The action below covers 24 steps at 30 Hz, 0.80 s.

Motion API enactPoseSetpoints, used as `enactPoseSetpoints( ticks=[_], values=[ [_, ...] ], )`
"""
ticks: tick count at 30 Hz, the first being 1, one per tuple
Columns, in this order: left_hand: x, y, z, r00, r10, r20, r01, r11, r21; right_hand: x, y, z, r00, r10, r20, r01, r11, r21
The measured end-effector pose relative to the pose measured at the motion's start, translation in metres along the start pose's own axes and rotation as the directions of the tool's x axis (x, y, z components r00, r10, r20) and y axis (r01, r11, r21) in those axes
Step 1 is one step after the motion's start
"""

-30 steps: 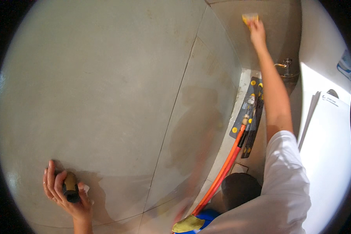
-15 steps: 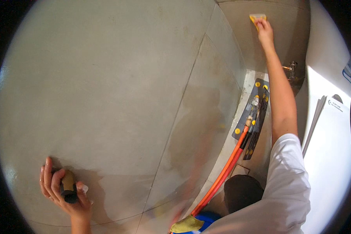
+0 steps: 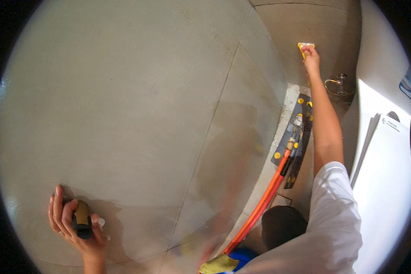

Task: The person cleans a bathroom by mopping the floor with a flat mop, then uses a sponge and a scraper to scrub and scrape the tiled walls. The person dips the sponge into a bucket of soapy water and scrubs the wall tiles near the toilet.

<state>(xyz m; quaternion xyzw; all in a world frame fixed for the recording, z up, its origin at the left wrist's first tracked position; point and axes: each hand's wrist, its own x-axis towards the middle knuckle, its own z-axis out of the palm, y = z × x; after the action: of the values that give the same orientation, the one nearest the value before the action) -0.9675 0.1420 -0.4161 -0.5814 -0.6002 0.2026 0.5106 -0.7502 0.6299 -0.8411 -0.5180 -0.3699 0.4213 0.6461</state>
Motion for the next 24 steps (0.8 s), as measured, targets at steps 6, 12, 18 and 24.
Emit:
enactPoseSetpoints(
  ticks=[6,12,18,24],
  values=[
    [0.001,0.004,0.002,1.0,-0.011,-0.004,0.011,1.0,-0.015,0.023,-0.027,-0.006,0.985,-0.139,0.106,0.147,0.987,-0.068],
    [0.002,0.004,0.003,1.0,0.022,0.002,-0.022,1.0,-0.016,0.032,-0.056,0.01,0.9,-0.403,0.169,0.419,0.905,-0.073],
    [0.0,0.001,0.003,0.999,0.04,0.002,-0.04,0.997,0.066,-0.031,0.001,0.033,0.978,0.165,0.129,-0.21,0.807,0.553],
    [-0.001,-0.006,-0.005,0.997,0.08,0.0,-0.08,0.996,0.03,-0.27,-0.015,0.018,0.649,0.253,0.718,-0.74,0.428,0.518]
  ],
)
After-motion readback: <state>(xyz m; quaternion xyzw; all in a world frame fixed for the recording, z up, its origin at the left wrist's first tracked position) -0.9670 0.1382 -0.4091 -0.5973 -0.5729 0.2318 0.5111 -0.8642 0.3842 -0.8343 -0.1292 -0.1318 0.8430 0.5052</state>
